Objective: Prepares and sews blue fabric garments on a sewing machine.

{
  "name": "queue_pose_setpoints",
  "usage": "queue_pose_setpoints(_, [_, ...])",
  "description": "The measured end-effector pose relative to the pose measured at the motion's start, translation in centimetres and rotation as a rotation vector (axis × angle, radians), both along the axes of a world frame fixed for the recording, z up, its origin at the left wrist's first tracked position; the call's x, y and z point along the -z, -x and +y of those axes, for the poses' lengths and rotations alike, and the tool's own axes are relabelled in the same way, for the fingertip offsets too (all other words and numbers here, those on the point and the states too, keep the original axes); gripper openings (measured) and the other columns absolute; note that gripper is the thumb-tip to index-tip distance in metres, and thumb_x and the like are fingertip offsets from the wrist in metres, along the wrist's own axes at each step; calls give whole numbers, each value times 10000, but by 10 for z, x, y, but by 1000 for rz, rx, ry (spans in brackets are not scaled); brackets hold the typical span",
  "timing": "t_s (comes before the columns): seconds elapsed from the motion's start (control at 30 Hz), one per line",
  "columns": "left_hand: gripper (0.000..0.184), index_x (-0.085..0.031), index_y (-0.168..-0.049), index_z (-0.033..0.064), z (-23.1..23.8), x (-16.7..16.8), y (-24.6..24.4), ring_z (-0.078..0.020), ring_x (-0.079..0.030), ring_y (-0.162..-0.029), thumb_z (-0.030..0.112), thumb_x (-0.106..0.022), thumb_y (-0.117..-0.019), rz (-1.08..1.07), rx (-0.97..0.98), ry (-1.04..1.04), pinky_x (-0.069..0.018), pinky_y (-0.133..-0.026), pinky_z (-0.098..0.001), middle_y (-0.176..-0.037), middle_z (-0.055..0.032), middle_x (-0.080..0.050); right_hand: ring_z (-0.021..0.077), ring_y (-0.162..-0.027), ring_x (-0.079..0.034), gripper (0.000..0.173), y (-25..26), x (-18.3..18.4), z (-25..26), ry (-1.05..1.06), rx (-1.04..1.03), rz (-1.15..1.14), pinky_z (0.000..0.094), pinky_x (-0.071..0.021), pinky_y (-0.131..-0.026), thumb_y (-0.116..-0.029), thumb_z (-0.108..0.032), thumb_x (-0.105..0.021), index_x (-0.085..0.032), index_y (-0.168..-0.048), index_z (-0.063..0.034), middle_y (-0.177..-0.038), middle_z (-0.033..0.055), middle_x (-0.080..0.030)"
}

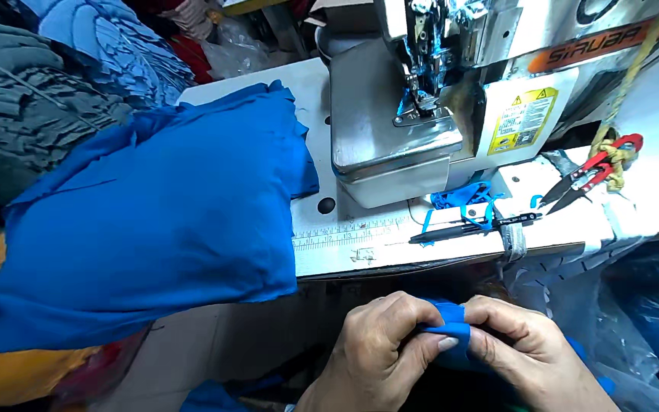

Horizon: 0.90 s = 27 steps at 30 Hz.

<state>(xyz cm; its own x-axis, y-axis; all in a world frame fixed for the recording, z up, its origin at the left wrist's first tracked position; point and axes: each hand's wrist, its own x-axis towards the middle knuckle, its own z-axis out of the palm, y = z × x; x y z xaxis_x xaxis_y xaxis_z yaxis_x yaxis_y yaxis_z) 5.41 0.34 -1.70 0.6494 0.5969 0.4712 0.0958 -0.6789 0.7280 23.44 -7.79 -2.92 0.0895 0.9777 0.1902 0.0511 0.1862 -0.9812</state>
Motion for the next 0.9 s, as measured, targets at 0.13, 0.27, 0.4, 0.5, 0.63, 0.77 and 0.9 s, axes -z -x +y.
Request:
queue_pose_setpoints(0.13, [169, -645, -1000, 2, -3, -2, -3, 40, -643, -882, 165, -602, -1013, -28, 3, 124, -502, -826, -89, -912, -47, -709, -68, -891, -652, 125, 4, -2, -1, -2, 61, 17, 116, -546, -811, -969, -101, -649, -724, -975, -2, -956, -24, -731])
queue_pose_setpoints(0.27, [191, -651, -966, -14, -6, -3, -6, 47, -637, -831, 174, -633, -994, -33, -21, 212, -506, -783, -87, -869, -39, -703, -57, -889, -657, 123, 7, 0, -3, -21, 98, -11, 117, -547, -814, -968, -71, -639, -721, -983, 20, -964, 8, -734])
queue_pose_setpoints(0.4, [202, -664, -929, 31, -8, -3, -7, 39, -631, -826, 226, -654, -979, 22, -116, 156, -497, -789, -103, -842, -11, -696, -43, -899, -655, 143, 8, 1, -4, -53, 114, -71, 113, -535, -830, -976, -58, -621, -725, -994, 39, -977, 48, -735])
queue_pose_setpoints(0.5, [185, -652, -906, 92, -8, -2, -7, 28, -633, -845, 267, -668, -962, 61, -183, 119, -468, -878, -177, -842, 33, -695, -23, -929, -657, 163, 9, -2, -5, -88, 110, -149, 108, -513, -862, -980, -43, -603, -728, -1021, 55, -984, 92, -738])
queue_pose_setpoints(0.63, [227, -658, -867, 103, -9, -2, -8, 25, -629, -832, 307, -654, -964, 79, -216, 109, -452, -916, -205, -807, 40, -680, 13, -963, -668, 180, 10, -5, -7, -116, 80, -166, 132, -522, -890, -969, -50, -618, -702, -1056, 83, -1009, 130, -728])
queue_pose_setpoints(0.77, [409, -620, -725, 69, -5, -1, -4, -66, -655, -820, 339, -574, -1029, 78, -95, 18, -418, -1032, -277, -703, -28, -642, -7, -914, -656, 184, 3, -5, -5, -157, 33, -122, 115, -513, -844, -994, -107, -632, -710, -980, 59, -934, 94, -725])
queue_pose_setpoints(0.9, [588, -574, -645, 69, 0, -17, 11, -203, -674, -863, 471, -469, -1061, 169, 275, -47, -331, -1156, -419, -649, -85, -606, -33, -918, -633, 186, -18, -24, -6, -209, -96, -29, 117, -505, -836, -1024, -113, -597, -697, -982, 39, -931, 55, -708])
